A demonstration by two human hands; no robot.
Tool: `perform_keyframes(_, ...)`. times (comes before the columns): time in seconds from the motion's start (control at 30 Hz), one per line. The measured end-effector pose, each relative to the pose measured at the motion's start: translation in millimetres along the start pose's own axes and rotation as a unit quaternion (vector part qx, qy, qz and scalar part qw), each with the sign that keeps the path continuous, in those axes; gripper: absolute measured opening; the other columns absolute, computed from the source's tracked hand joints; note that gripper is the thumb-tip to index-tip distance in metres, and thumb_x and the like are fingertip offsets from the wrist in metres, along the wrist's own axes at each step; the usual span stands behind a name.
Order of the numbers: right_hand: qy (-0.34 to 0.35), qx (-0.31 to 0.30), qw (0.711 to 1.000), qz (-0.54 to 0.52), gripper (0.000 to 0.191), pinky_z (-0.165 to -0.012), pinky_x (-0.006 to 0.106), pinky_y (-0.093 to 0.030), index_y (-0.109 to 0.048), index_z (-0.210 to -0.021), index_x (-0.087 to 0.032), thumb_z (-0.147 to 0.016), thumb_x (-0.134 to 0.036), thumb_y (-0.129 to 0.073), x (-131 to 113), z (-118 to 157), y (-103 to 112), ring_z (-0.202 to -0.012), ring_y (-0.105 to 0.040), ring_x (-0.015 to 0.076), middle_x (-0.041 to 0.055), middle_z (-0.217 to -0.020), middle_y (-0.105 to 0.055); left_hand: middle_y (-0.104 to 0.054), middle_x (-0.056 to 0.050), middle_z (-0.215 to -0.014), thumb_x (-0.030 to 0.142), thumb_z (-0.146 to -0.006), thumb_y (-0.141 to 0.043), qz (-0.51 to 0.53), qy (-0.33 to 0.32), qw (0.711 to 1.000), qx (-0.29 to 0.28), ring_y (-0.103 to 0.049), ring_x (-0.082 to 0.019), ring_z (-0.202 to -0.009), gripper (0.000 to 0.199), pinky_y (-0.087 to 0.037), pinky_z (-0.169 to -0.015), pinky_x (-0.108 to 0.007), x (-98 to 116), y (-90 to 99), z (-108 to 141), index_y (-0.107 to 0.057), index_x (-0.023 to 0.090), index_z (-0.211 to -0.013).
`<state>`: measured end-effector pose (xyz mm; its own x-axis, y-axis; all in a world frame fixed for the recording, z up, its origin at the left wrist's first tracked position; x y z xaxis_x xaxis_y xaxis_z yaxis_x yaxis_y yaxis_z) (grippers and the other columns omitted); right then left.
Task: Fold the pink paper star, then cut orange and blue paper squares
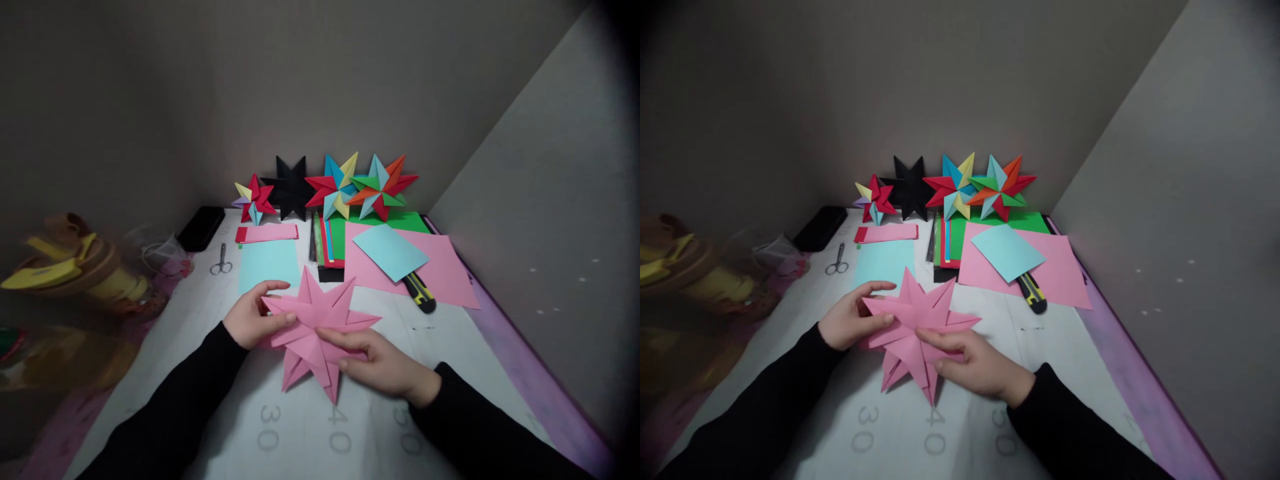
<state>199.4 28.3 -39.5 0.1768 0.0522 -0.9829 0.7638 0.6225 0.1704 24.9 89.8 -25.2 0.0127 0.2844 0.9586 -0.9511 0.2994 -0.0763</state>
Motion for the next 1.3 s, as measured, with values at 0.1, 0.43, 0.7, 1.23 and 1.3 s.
perform_keyframes(0.1, 0.01, -0.021, 1.0, -0.002, 0.049, -0.109, 0.047, -0.03, -0.044, -0.133, -0.031, -0.086, -0.027, -0.057, 1, 1, -3, -0.13, -0.041, 0.0209, 0.0034, -0.14, -0.045, -0.067, 0.002, -0.061, 0.029, -0.057, -0.08, -0.017, 0.023, 0.999, 0.013, -0.06, -0.013, -0.051, 0.044, -0.047, -0.052, -0.024, -1, -1.6, 3, -0.059, 0.016, -0.093)
perform_keyframes(0.43, 0.004, 0.041, 0.992, -0.116, 0.041, -0.108, 0.05, -0.03, -0.057, -0.122, -0.03, -0.082, -0.038, -0.063, 12, -3, 8, -0.125, -0.048, 0.0237, 0.0062, -0.133, -0.053, -0.061, 0.004, -0.052, 0.033, -0.053, -0.08, -0.033, 0.021, 0.995, 0.096, -0.055, -0.011, -0.044, 0.035, -0.042, -0.046, -0.022, -6, 8.2, 1, -0.057, 0.016, -0.072)
perform_keyframes(0.7, -0.01, -0.026, 0.998, -0.054, 0.052, -0.112, 0.045, -0.024, -0.046, -0.132, -0.027, -0.084, -0.04, -0.06, 4, -3, -2, -0.133, -0.037, 0.0218, 0.0061, -0.142, -0.043, -0.059, 0.006, -0.051, 0.034, -0.056, -0.08, -0.063, 0.007, 0.997, 0.033, -0.055, -0.012, -0.045, 0.05, -0.043, -0.048, -0.024, -2, 0.3, 0, -0.057, 0.015, -0.096)
perform_keyframes(1.23, 0.037, 0.059, 0.996, -0.051, 0.061, -0.114, 0.044, -0.018, -0.037, -0.138, -0.031, -0.083, -0.037, -0.063, 2, 0, 8, -0.138, -0.024, 0.0205, 0.0032, -0.149, -0.029, -0.074, -0.014, -0.091, 0.029, -0.064, -0.077, 0.219, -0.003, 0.975, -0.033, -0.068, -0.03, -0.088, 0.036, -0.05, -0.084, -0.045, -27, -43.7, 2, -0.07, 0.01, -0.093)
perform_keyframes(1.3, 0.044, 0.044, 0.997, -0.043, 0.064, -0.114, 0.044, -0.017, -0.036, -0.139, -0.03, -0.082, -0.037, -0.064, 1, 0, 6, -0.139, -0.023, 0.0206, 0.003, -0.15, -0.028, -0.074, -0.013, -0.088, 0.029, -0.064, -0.077, 0.225, 0.011, 0.974, -0.017, -0.069, -0.03, -0.085, 0.034, -0.051, -0.083, -0.046, -28, -39.4, 3, -0.071, 0.01, -0.091)
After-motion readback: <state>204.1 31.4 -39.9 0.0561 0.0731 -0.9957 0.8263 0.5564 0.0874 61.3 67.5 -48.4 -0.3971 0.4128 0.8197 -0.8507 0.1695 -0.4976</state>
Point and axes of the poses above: each hand's wrist, its own z-axis away from the middle knuckle, its own y-axis out of the back of the hand, x = y × z, the point moved 7 cm from there along -z, towards the middle knuckle
